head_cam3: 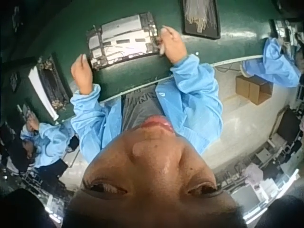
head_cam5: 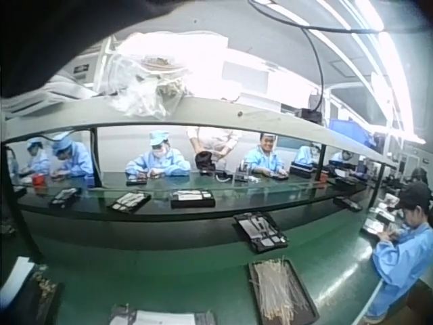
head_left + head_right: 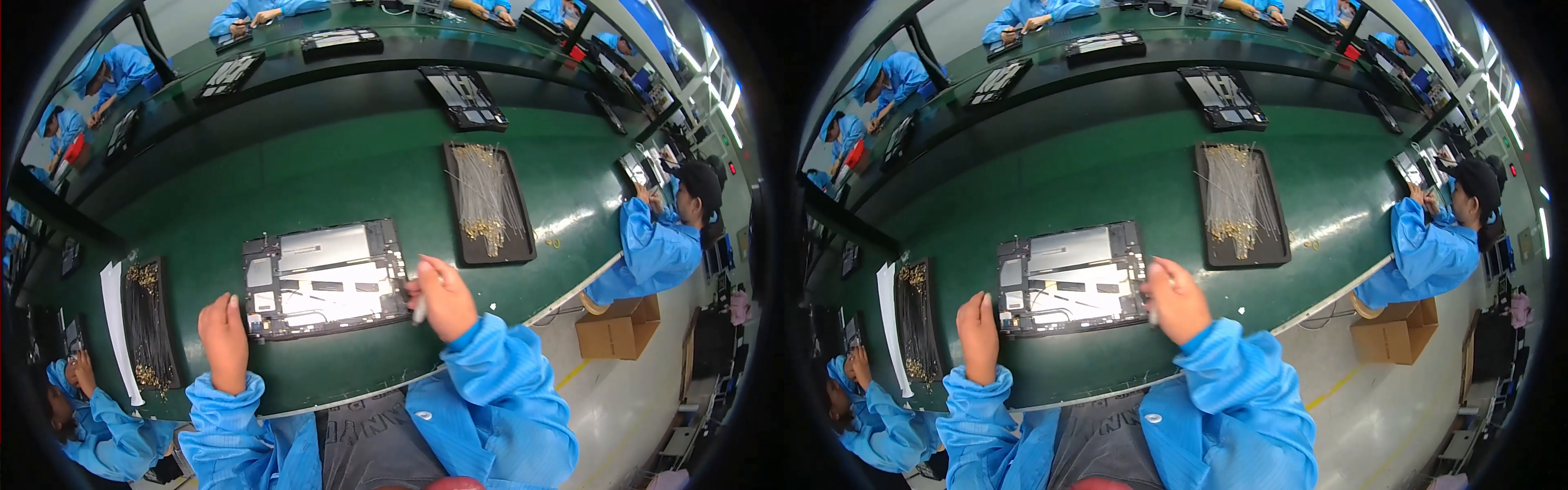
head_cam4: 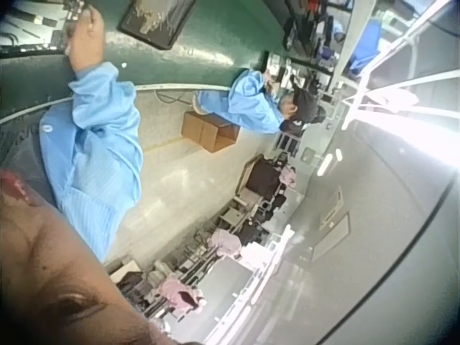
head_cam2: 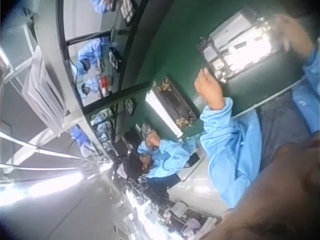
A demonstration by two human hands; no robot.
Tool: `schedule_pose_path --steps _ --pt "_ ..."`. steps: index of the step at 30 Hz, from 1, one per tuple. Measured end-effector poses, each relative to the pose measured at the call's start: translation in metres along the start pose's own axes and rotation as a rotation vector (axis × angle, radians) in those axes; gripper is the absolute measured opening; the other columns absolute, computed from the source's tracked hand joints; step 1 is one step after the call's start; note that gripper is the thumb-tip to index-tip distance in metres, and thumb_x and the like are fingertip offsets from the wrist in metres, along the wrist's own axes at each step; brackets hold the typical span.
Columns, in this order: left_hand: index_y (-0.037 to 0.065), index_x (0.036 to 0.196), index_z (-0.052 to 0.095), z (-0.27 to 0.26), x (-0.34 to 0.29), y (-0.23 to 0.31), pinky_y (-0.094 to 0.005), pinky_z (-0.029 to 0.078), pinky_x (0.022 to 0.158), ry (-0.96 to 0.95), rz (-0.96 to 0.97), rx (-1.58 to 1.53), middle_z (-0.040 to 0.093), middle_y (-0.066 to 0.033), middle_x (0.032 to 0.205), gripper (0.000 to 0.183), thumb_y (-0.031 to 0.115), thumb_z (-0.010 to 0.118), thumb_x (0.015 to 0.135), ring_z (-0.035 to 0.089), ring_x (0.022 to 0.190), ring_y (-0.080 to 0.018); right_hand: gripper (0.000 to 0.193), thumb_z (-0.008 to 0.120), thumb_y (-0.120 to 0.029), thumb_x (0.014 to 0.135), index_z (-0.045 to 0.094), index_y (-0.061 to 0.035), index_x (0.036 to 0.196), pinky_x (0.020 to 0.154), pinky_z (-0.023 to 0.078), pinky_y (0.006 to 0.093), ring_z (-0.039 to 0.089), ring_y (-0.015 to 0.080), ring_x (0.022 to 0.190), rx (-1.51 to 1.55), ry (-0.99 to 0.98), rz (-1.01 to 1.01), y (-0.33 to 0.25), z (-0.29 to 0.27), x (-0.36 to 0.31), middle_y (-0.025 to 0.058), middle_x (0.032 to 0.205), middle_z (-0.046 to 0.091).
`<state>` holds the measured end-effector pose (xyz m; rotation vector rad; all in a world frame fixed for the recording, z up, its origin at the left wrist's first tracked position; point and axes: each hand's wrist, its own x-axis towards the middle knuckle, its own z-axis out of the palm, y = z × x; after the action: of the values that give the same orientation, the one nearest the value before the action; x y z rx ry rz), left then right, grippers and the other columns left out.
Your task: Applying adhesive and routing wires inside an electronic device housing on a factory production line.
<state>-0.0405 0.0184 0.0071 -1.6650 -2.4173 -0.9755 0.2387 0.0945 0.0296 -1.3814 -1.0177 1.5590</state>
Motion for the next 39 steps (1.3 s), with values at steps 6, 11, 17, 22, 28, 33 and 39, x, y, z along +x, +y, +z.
schedule_pose_path --steps 6,11,17,22,28,33,39 --pt "-0.003 0.094 0.053 -0.014 -0.036 -0.007 -0.0387 0.034 0.081 -0.279 0.000 -0.029 0.053 -0.0184 0.092 0.026 0.017 0.045 0.079 0.044 0.093 -0.0340 0.053 0.045 -0.037 0.079 0.036 -0.0028 0.119 0.044 0.039 0.0222 0.044 0.0100 0.050 -0.351 -0.094 0.365 0.013 -0.022 -0.005 0.0042 0.070 0.051" --pt "-0.003 0.097 0.051 -0.011 -0.022 -0.007 -0.0371 0.033 0.081 -0.327 -0.082 -0.069 0.053 -0.0178 0.092 0.028 0.017 0.043 0.080 0.045 0.092 -0.0330 0.049 0.045 -0.040 0.079 0.044 0.0000 0.108 0.041 0.037 0.0220 0.042 0.0095 0.049 -0.282 -0.308 0.456 0.009 -0.009 0.011 0.0035 0.066 0.049" --pt "-0.007 0.105 0.045 0.012 -0.001 -0.023 -0.0342 0.039 0.072 0.026 -0.375 -0.374 0.053 -0.0203 0.090 0.034 0.018 0.044 0.081 0.051 0.080 -0.0294 0.040 0.045 -0.040 0.080 0.051 -0.0005 0.082 0.036 0.033 0.0208 0.042 0.0092 0.047 -0.157 -0.447 0.346 -0.015 0.043 0.042 0.0032 0.061 0.047" --pt "-0.006 0.096 0.051 0.017 -0.001 -0.024 -0.0355 0.039 0.065 0.117 -0.289 -0.262 0.055 -0.0172 0.079 0.029 0.018 0.046 0.079 0.051 0.073 -0.0292 0.046 0.044 -0.043 0.078 0.051 0.0014 0.086 0.038 0.033 0.0242 0.041 0.0106 0.044 -0.232 -0.463 0.167 -0.038 0.113 0.110 0.0042 0.060 0.047" --pt "0.001 0.079 0.056 0.009 0.005 -0.021 -0.0375 0.036 0.066 -0.028 -0.281 -0.154 0.055 -0.0135 0.072 0.020 0.019 0.048 0.078 0.050 0.069 -0.0284 0.060 0.044 -0.042 0.079 0.028 -0.0061 0.124 0.051 0.040 0.0261 0.047 0.0154 0.070 -0.168 -0.312 0.132 -0.037 0.159 0.151 0.0097 0.105 0.045" --pt "0.001 0.077 0.057 0.010 0.008 -0.015 -0.0370 0.037 0.066 -0.036 -0.260 -0.120 0.055 -0.0130 0.070 0.020 0.019 0.048 0.077 0.050 0.069 -0.0283 0.058 0.047 -0.034 0.080 0.025 -0.0044 0.124 0.049 0.041 0.0245 0.046 0.0130 0.068 -0.022 -0.437 0.289 0.008 0.120 0.121 0.0086 0.106 0.043" --pt "0.002 0.079 0.058 0.015 0.010 -0.014 -0.0367 0.037 0.066 -0.086 -0.227 0.023 0.056 -0.0125 0.072 0.020 0.019 0.048 0.078 0.050 0.070 -0.0283 0.054 0.049 -0.029 0.081 0.029 0.0021 0.120 0.060 0.043 0.0243 0.050 0.0129 0.073 -0.027 -0.483 0.301 0.039 0.073 0.043 0.0085 0.099 0.050"
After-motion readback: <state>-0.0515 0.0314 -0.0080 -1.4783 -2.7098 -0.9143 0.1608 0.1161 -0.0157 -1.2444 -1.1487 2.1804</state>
